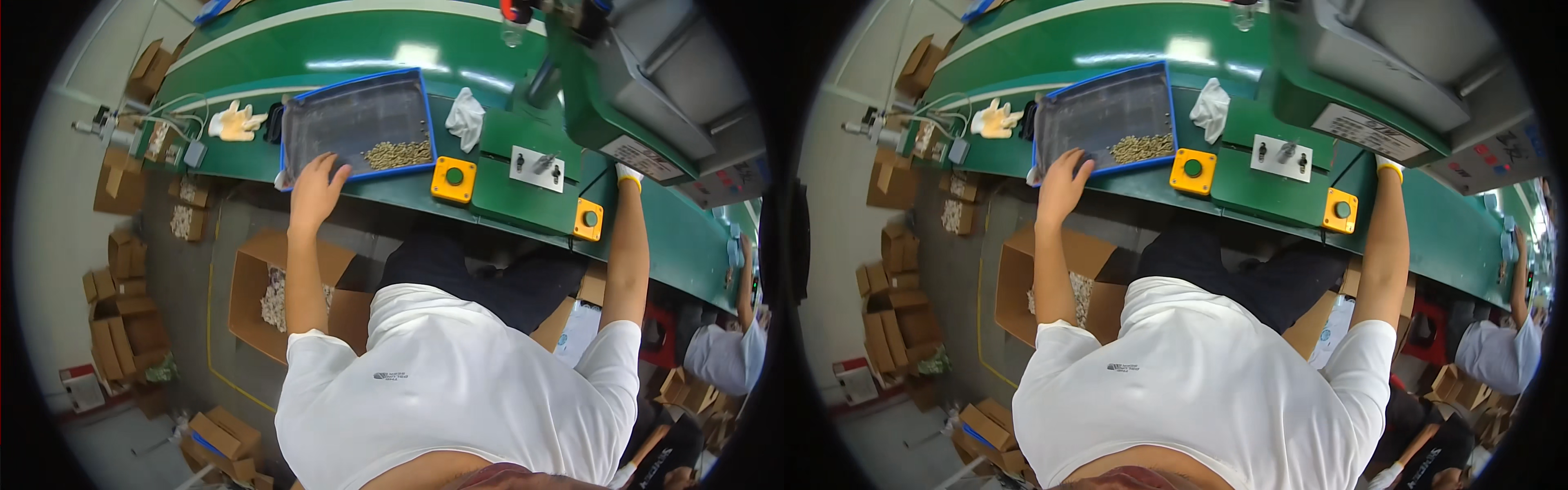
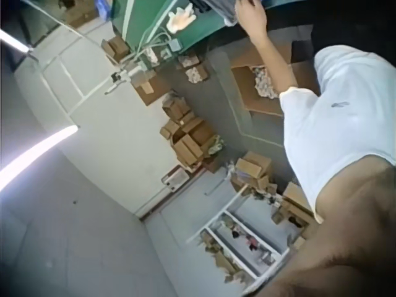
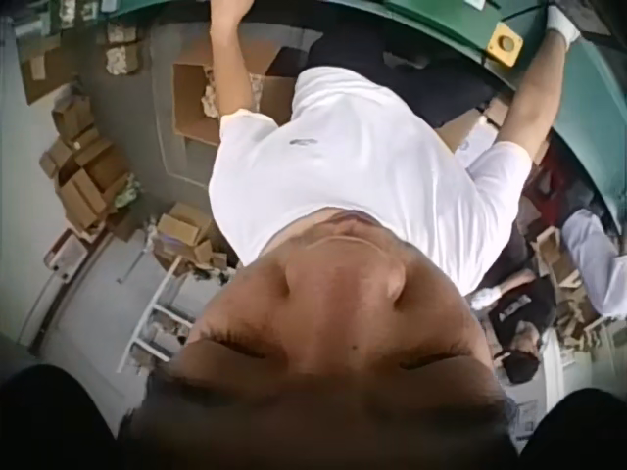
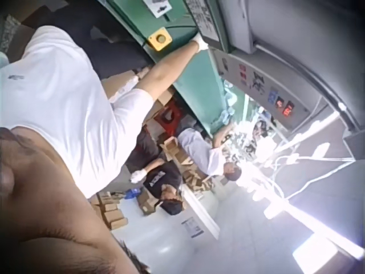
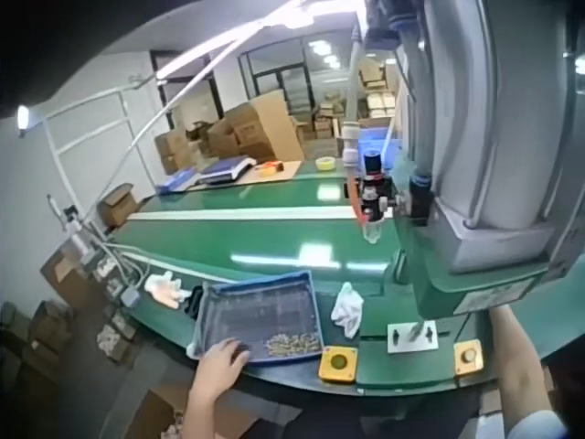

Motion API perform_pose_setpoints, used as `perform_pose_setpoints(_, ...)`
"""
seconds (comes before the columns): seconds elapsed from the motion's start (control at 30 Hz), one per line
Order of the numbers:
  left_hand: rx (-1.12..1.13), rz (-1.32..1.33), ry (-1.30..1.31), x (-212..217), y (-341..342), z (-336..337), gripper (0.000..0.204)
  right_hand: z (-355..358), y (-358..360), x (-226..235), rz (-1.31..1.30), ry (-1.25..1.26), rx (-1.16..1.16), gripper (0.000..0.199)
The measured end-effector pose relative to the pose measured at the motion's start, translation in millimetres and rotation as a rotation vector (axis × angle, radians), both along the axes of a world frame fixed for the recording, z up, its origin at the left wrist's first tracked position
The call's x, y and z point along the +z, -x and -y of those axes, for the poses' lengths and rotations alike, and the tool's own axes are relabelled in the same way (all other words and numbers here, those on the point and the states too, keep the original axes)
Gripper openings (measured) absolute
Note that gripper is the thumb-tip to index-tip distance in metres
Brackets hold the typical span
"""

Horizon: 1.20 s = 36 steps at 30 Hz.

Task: The person operates a press machine to assemble cylindrical components by placing parts into the fixture, pressing dual activation buttons, and setting the pressed components aside, before removing their work gloves.

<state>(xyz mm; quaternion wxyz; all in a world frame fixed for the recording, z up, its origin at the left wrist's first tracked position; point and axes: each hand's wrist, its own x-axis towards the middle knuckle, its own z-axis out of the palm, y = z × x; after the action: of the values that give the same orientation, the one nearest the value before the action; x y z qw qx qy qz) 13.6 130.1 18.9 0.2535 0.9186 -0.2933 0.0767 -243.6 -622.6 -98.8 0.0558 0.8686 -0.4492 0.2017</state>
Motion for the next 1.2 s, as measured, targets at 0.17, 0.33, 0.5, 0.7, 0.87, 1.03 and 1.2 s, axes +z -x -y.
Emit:
perform_pose_setpoints(0.17, -0.464, -0.093, 0.13, 11.8, 35.1, 44.5, 0.045, -8.3, 5.9, 29.5, 0.129, -0.229, -0.16, 0.057)
perform_pose_setpoints(0.33, -0.212, 0.092, 0.36, 9.9, 41.7, -1.4, 0.024, -190.2, 63.0, 84.1, 0.622, -0.42, 0.228, 0.048)
perform_pose_setpoints(0.5, 0.119, 0.031, 0.622, 13.7, 23.5, -45.4, 0.009, -262.5, 212.8, 40.8, 0.731, -0.274, 0.26, 0.039)
perform_pose_setpoints(0.7, -0.769, -1.044, 0.838, -51.6, 180.3, 57.3, 0.09, -508.3, 149.3, 80.0, 1.77, -1.754, 0.808, 0.091)
perform_pose_setpoints(0.87, -0.589, -1.634, 1.058, -73.1, 265.9, 137.7, 0.03, -577.6, 133.5, 71.7, 1.729, -2.043, 0.586, 0.074)
perform_pose_setpoints(1.03, -0.566, -1.234, 1.038, -55.2, 252.2, 134.9, 0.04, -591.6, 179.6, 119.6, 1.485, -2.011, 0.693, 0.064)
perform_pose_setpoints(1.2, -0.594, -0.923, 1.216, 2.6, 216.0, 124.5, 0.051, -610.8, 277.8, 67.1, 1.329, -1.943, 0.351, 0.059)
